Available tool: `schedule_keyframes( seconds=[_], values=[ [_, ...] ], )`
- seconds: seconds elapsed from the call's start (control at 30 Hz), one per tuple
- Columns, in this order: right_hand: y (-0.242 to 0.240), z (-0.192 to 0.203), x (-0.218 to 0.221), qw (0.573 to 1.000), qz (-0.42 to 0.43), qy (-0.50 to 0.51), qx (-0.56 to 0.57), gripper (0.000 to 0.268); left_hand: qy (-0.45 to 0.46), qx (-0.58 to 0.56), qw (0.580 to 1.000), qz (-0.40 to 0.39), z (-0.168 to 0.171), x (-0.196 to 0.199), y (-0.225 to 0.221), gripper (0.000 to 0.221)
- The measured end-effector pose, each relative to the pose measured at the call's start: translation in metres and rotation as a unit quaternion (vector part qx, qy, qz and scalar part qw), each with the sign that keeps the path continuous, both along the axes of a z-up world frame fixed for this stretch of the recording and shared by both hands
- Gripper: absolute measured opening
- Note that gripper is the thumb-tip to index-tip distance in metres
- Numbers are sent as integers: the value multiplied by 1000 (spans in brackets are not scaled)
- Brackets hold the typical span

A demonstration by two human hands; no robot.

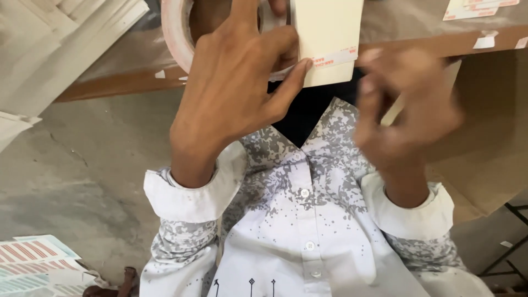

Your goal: Applying double-sided tape to the ends of white paper strips for packaging or printing.

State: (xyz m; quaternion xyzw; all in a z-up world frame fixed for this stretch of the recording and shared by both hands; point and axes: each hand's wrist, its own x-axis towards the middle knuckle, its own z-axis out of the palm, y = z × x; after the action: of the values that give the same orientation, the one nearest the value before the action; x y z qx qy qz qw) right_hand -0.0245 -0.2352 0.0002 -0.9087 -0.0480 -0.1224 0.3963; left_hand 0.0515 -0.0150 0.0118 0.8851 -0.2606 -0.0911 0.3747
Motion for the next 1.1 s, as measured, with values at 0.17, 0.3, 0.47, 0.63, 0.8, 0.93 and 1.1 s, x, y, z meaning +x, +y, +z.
schedule_keyframes(
  seconds=[0.17,0.3,0.47,0.63,0.8,0.93,1.1],
  values=[
    [16,-4,4,983,102,-43,-149,33,40,-50,998,-2,-3,1,1,19],
    [9,-23,-8,971,125,-50,-200,36,46,-32,998,-7,-11,-5,7,18],
    [9,-25,-11,944,141,-83,-287,36,24,-45,999,-4,-9,-1,4,19],
    [16,-19,-12,906,151,-103,-382,29,-8,-80,997,-5,-13,-11,7,14],
    [23,-2,-2,856,166,-121,-475,27,-21,-88,996,-19,-16,-15,11,19],
    [16,4,4,892,171,-95,-407,33,-19,-125,991,-38,-22,-39,38,13],
    [9,4,28,998,9,64,15,35,8,-140,989,45,-27,-49,43,11]
  ],
)
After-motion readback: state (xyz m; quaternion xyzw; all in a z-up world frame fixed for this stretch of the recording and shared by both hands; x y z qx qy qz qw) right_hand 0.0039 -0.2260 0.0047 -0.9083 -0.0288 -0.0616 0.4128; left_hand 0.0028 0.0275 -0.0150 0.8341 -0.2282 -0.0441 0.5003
